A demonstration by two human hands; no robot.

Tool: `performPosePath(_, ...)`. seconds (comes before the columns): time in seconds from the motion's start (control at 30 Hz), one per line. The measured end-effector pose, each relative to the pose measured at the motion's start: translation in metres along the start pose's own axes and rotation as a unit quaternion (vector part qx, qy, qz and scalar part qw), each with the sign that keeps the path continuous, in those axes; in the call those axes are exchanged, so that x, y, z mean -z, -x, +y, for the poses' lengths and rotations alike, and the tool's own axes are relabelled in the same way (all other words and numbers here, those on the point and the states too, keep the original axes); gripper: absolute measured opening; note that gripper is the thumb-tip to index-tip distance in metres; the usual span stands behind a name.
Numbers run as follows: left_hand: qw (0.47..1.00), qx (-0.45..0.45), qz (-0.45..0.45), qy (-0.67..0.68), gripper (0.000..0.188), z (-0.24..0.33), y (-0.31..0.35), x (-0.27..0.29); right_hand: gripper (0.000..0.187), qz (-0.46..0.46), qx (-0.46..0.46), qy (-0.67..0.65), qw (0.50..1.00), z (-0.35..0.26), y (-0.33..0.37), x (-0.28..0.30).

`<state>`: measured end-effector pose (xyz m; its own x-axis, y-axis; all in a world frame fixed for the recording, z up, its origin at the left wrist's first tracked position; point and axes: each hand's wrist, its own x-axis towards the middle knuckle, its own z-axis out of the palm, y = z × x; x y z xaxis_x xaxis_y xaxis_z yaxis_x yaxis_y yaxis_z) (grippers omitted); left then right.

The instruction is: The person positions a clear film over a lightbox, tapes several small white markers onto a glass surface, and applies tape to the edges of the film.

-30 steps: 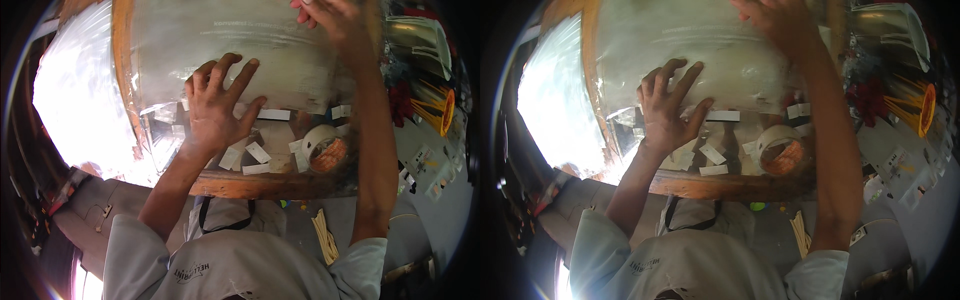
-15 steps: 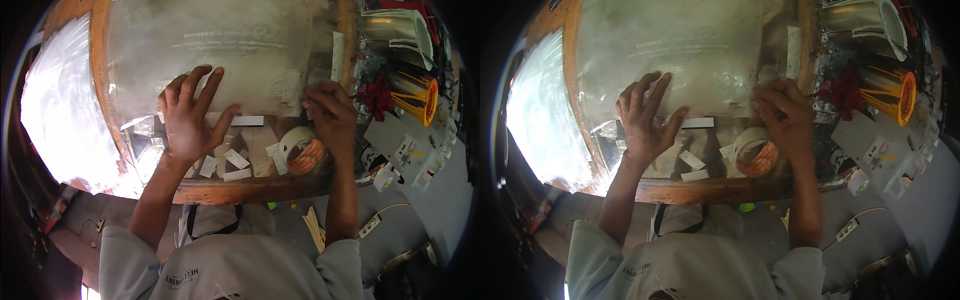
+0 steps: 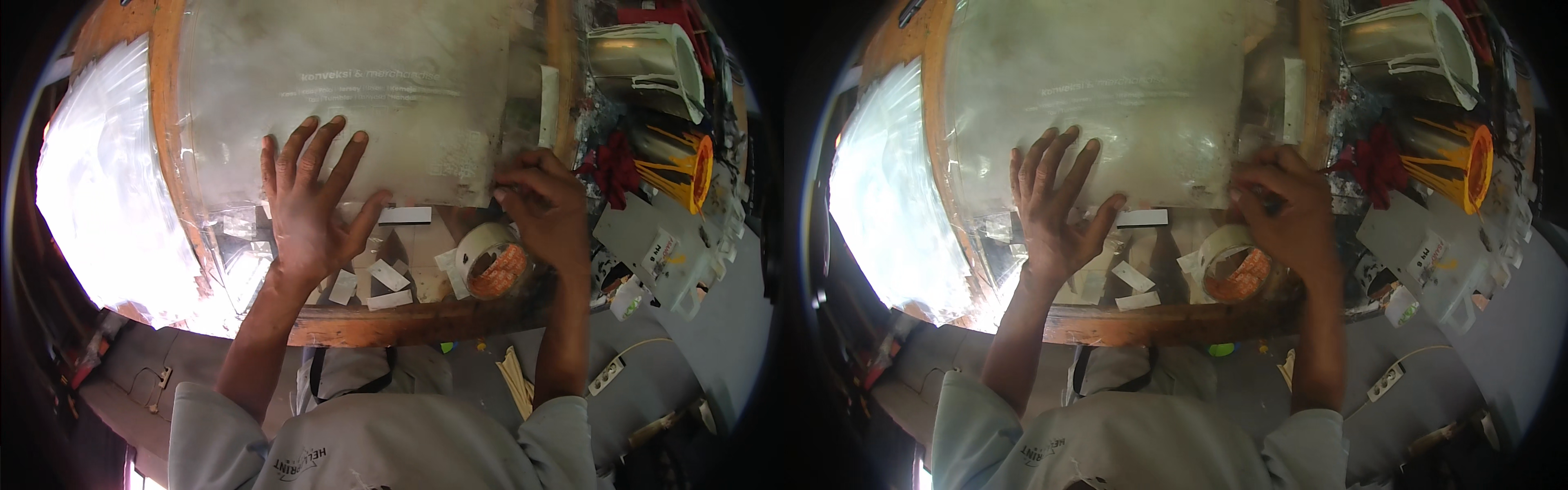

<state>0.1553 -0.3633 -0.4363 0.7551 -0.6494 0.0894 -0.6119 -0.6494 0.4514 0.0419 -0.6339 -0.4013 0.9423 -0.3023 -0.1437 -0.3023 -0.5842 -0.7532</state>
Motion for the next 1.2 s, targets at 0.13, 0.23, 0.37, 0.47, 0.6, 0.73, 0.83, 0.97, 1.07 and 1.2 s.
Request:
performPosePath(0.13,1.0,-0.006,0.001,0.015,0.064,-0.003,0.0,-0.002,0.013,0.025,0.063,0.039,0.997,-0.021,-0.031,0.012)
performPosePath(0.23,1.0,-0.009,0.004,0.016,0.065,-0.006,0.002,-0.003,0.012,0.052,0.122,0.054,0.99,-0.04,-0.067,0.0)
performPosePath(0.37,1.0,-0.007,0.007,0.012,0.064,-0.003,-0.002,0.0,0.015,0.078,0.309,0.117,0.941,-0.034,-0.114,-0.034)
performPosePath(0.47,1.0,-0.002,0.004,0.007,0.063,-0.004,0.0,0.002,0.02,0.089,0.329,0.146,0.929,-0.048,-0.136,-0.055)
performPosePath(0.6,1.0,-0.003,-0.006,0.018,0.071,-0.004,-0.001,0.0,0.017,0.067,0.32,0.133,0.936,-0.06,-0.168,-0.062)
performPosePath(0.73,0.999,0.011,-0.019,0.035,0.071,-0.001,-0.004,0.004,0.02,0.087,0.286,0.178,0.938,-0.059,-0.173,-0.076)
performPosePath(0.83,0.998,0.022,-0.038,0.053,0.064,0.001,-0.006,0.018,0.023,0.097,0.288,0.211,0.929,-0.061,-0.172,-0.083)
performPosePath(0.97,0.985,0.048,0.069,0.15,0.055,-0.025,-0.009,0.011,0.023,0.112,0.279,0.227,0.926,-0.066,-0.168,-0.085)
performPosePath(1.07,0.991,0.052,0.102,0.062,0.057,-0.045,-0.023,0.013,0.025,0.129,0.293,0.23,0.919,-0.061,-0.167,-0.087)
performPosePath(1.2,0.996,0.068,0.047,-0.03,0.069,-0.073,-0.021,0.009,0.027,0.155,0.291,0.234,0.915,-0.062,-0.167,-0.096)
